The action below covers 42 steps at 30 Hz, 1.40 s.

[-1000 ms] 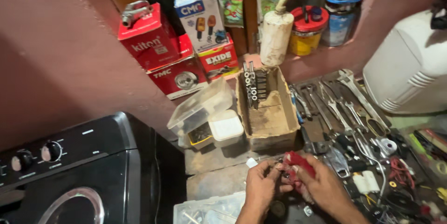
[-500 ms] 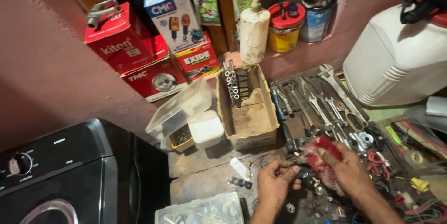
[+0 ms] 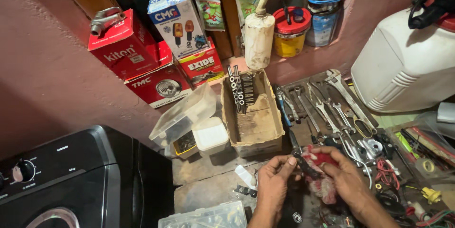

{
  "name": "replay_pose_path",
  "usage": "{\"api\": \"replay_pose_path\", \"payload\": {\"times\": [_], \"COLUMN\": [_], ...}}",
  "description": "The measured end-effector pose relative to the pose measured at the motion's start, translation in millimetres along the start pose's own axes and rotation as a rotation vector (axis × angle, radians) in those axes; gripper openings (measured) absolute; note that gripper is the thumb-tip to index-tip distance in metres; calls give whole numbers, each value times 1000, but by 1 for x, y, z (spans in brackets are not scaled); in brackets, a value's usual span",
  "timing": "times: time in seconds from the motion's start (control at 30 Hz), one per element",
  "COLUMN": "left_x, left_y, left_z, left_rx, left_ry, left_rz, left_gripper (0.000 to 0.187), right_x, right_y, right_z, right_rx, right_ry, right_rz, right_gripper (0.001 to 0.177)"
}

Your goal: The person manipulates wires and small electronic components on a mechanical assembly by hand, periodically wiping parts with a red cloth and installing fasteners into a cardboard container slot.

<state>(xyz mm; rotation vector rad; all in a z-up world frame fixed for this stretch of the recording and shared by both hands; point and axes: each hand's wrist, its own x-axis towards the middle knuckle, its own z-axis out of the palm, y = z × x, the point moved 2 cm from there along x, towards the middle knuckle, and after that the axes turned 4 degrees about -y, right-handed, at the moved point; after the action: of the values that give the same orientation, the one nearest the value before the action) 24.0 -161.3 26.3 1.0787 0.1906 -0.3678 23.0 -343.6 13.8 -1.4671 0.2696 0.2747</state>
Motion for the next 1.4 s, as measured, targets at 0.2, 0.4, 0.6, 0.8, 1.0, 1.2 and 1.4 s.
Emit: {"api": "replay_pose_path", "payload": {"times": [0.2, 0.4, 0.6, 0.8, 1.0, 1.2, 1.4], "left_x": [-7, 2, -2, -12, -20, -18, -20], "left_y": [-10, -25, -15, -10, -8, -5, 0], "left_z": [-8, -19, -29, -41, -51, -56, -63], "left_rx": [-85, -217, -18, 337, 462, 332, 409], "left_ry": [-68, 30, 112, 261, 321, 344, 369], "left_rz": [-30, -60, 45, 73, 72, 67, 53], "left_gripper": [9, 10, 13, 22, 25, 24, 26], "right_x": [-17, -12, -8, -8, -29, -29, -24], "right_y": [-20, -35, -45, -12, 42, 91, 115], "right_z": [33, 43, 34, 8, 7, 11, 10], "right_rx": [405, -597, -803, -844, -1296, -1467, -1468], "right_ry": [-103, 38, -31, 95, 104, 108, 186], "right_rz": [263, 55, 218, 311, 398, 264, 230], "right_gripper": [54, 52, 31, 29, 32, 32, 29]}}
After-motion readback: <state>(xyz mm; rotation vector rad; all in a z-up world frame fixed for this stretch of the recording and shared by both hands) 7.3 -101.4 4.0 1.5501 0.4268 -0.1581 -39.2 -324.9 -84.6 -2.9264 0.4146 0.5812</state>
